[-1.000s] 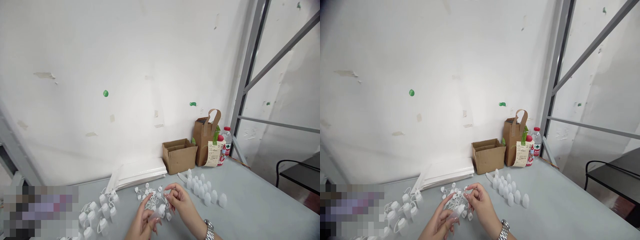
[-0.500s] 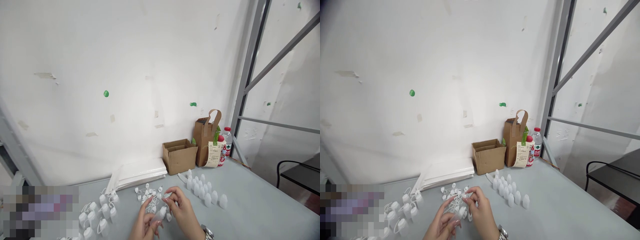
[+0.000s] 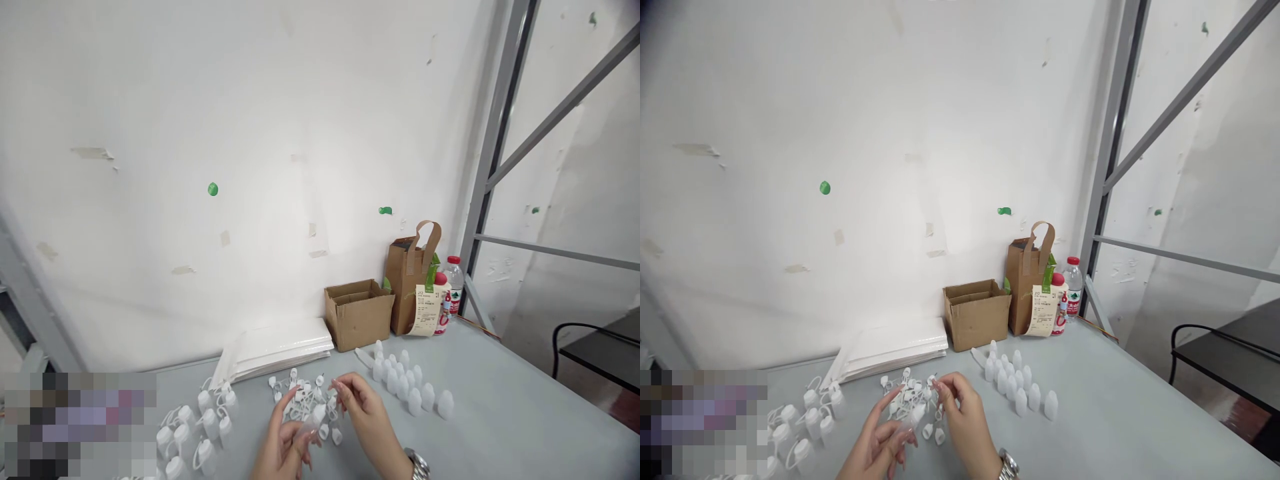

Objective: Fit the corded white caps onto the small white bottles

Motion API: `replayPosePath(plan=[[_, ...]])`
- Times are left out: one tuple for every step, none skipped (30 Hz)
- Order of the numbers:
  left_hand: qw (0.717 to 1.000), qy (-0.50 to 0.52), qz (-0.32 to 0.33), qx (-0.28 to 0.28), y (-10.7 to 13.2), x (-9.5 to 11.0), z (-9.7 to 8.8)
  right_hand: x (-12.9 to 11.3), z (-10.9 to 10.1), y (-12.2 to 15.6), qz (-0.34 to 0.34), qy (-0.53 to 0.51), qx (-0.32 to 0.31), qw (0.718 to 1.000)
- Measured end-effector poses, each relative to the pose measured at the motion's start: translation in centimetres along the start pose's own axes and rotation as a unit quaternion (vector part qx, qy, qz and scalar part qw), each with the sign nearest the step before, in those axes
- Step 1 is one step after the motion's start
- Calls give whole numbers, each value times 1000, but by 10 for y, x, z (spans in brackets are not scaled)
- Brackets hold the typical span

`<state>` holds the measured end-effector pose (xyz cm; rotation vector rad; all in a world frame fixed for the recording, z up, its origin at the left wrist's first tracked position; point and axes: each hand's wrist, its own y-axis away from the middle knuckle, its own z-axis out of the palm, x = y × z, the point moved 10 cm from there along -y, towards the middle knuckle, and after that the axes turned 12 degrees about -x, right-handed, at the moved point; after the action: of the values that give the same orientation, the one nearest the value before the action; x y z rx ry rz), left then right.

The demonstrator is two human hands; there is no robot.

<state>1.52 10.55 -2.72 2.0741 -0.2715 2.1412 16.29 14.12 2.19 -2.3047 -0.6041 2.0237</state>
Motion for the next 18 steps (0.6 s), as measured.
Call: replayPosePath(plan=[[1000, -1, 0, 3, 0, 0, -1, -3, 0, 1, -5, 7, 0, 1000], [1000, -2, 0, 5, 0, 1, -3, -6, 1, 1, -11, 15, 0, 1000], [1000, -2, 0, 6, 0, 1, -3, -9, 2, 2, -16, 21, -1, 1000], [1000, -2, 2, 4, 0, 1, -3, -11, 2, 3, -20, 26, 0, 999], [1000, -1, 4, 1, 0, 1, -3, -13, 3, 4, -22, 28, 2, 999], [1000, -1, 6, -2, 0, 0, -3, -13, 3, 5, -22, 29, 4, 999], [1000, 0, 8, -5, -1, 0, -2, -13, 3, 5, -20, 29, 5, 999], [1000, 2, 11, -9, -1, 0, -1, -11, 3, 5, -15, 28, 4, 999], [1000, 3, 13, -12, -1, -1, 0, -8, 4, 5, -10, 27, 1, 1000], [1000, 5, 14, -16, -1, -2, 1, -6, 5, 5, -6, 27, -2, 1000], [1000, 8, 14, -21, -2, -4, 2, -4, 5, 4, -4, 27, -4, 1000], [999, 11, 14, -27, -2, -5, 3, -3, 4, 4, -5, 28, -4, 1000], [999, 11, 12, -32, -2, -6, 4, -4, 3, 4, -10, 32, -3, 999], [999, 7, 11, -31, -2, -7, 5, -6, 2, 4, -17, 38, -2, 999], [1000, -4, 13, -25, -2, -6, 3, -10, 0, 3, -26, 47, 2, 999], [1000, -17, 18, -13, -2, -4, 1, -14, -3, 3, -35, 55, 6, 998], [999, -34, 26, 4, -2, 0, -2, -19, -6, 2, -44, 64, 12, 997], [997, -56, 37, 26, -1, 4, -6, -25, -10, 1, -52, 71, 21, 996]])
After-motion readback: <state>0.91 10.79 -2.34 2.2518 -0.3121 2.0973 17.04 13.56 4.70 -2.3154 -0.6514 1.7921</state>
